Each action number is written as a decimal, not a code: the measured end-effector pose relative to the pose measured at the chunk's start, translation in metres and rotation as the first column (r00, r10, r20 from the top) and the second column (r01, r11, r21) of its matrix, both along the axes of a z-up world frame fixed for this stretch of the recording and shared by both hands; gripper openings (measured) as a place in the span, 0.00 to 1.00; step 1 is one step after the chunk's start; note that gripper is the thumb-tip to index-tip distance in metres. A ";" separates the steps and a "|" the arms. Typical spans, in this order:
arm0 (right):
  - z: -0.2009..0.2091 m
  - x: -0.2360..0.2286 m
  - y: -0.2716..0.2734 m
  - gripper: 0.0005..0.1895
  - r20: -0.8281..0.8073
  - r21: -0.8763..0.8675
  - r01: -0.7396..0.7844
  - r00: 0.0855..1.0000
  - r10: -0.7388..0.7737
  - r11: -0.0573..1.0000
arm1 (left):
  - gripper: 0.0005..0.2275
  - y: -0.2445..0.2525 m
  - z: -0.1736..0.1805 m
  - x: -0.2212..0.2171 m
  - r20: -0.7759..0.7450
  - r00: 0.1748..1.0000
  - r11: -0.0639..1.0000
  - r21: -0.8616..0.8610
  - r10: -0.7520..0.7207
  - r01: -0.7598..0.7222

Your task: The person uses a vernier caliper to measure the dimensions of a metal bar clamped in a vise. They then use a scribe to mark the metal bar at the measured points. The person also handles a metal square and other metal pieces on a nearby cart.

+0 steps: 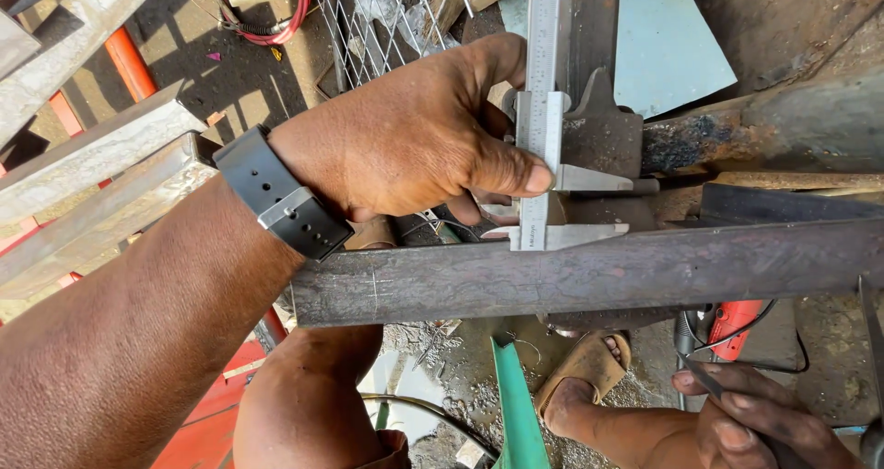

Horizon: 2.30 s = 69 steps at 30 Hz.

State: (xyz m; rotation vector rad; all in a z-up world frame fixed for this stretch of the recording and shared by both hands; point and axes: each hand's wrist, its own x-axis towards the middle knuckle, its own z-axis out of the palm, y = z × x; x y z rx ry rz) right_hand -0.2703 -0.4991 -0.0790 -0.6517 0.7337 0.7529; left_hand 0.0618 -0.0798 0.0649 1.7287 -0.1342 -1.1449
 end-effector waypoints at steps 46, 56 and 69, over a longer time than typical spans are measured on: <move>0.145 0.166 0.176 0.08 0.385 -0.858 0.409 0.114 0.916 0.309 | 0.18 0.000 -0.052 -0.026 0.352 0.930 0.975 -0.222 0.102 -0.023; 0.143 0.165 0.181 0.07 0.503 -0.817 0.405 0.150 0.851 0.411 | 0.21 0.000 -0.042 -0.030 0.274 0.960 0.995 -0.095 0.058 -0.033; 0.131 0.157 0.184 0.06 0.575 -0.753 0.466 0.122 0.809 0.465 | 0.20 -0.001 -0.044 -0.029 0.299 0.952 0.996 -0.087 0.060 -0.035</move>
